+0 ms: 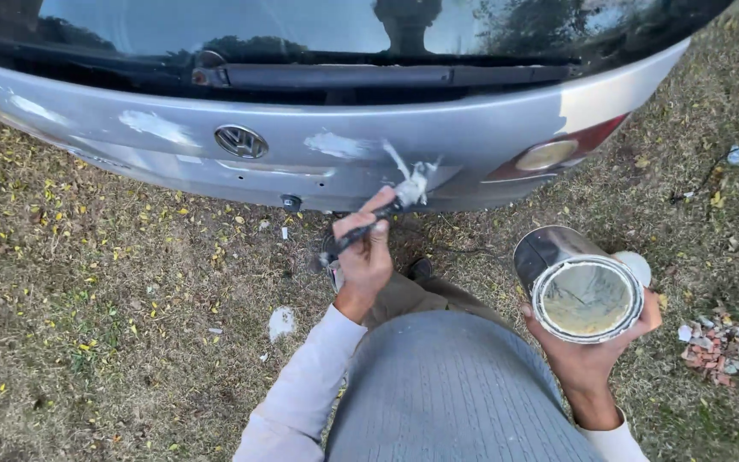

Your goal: Repairing car paint by applying it with a brush and buffing the surface with a power polisher.

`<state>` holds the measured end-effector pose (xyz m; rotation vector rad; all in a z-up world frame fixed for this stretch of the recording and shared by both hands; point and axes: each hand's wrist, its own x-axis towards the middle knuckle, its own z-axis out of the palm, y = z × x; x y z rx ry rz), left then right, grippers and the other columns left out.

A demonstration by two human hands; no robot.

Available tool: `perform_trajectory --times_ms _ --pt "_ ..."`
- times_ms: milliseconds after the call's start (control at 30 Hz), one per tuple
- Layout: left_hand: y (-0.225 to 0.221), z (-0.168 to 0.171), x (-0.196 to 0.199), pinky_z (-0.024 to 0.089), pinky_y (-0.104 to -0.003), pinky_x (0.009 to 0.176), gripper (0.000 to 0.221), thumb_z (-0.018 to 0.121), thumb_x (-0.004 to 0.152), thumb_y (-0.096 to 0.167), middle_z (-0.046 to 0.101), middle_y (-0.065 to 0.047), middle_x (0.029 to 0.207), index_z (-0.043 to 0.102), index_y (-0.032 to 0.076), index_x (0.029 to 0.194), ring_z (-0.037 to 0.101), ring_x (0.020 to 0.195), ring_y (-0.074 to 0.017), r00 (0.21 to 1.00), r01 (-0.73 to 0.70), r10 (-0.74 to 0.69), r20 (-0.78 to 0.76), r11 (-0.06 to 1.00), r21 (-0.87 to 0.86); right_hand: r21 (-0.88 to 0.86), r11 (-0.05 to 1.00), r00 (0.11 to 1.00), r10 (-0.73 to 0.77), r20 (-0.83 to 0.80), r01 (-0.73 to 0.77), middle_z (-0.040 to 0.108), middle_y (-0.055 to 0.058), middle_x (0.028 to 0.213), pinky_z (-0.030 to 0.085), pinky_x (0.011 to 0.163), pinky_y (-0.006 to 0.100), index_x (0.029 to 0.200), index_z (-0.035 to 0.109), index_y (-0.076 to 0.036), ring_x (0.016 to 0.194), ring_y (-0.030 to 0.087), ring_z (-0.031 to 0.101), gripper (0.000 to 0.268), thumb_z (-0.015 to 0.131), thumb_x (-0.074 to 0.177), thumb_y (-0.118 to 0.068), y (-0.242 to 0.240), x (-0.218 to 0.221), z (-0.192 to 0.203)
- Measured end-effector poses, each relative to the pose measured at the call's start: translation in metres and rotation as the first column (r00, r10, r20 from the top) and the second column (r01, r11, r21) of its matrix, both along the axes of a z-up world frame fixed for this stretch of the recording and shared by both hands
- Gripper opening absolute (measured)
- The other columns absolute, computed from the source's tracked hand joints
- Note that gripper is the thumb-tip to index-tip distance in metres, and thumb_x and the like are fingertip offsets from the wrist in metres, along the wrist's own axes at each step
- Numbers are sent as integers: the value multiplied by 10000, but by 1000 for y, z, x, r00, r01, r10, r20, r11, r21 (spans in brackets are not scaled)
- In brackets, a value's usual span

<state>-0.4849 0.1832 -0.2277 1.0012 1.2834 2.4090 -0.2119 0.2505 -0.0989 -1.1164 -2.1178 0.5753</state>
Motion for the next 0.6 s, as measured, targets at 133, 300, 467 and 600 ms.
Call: perform_trajectory --times_ms 133,300,467,600 --pt "26 21 1 375 -530 1321 196 794 889 66 669 31 1438 654 176 971 599 1442 -259 831 206 -274 -484 960 -189 -78 990 990 -123 -71 117 159 165 1424 319 1230 497 1534 99 -45 1415 367 314 1144 876 694 -42 -11 10 5" --pt "90 82 -6 395 -415 1299 238 628 1039 145 618 -145 1413 445 142 1192 525 1463 -341 59 138 -297 -953 948 -287 -106 983 979 -161 -121 149 163 180 1452 293 1288 493 1550 57 -44 1467 372 286 1226 898 664 -139 -12 29 -10" --pt "95 70 -17 526 -486 1064 157 493 1079 203 678 -178 1098 608 176 1183 680 1188 -379 -21 -128 -157 -987 980 -153 28 976 954 -205 -220 216 346 249 1427 327 1120 591 1508 244 -2 1343 361 422 1295 1052 499 -70 -10 41 -31" --pt "78 111 6 617 -459 834 156 515 1037 117 666 -192 946 583 117 1177 744 1014 -410 -41 -246 -330 -943 918 -310 -43 962 925 -272 -266 271 376 240 1382 358 1123 581 1506 236 -15 1299 341 465 1258 1024 526 -6 -16 35 -21"
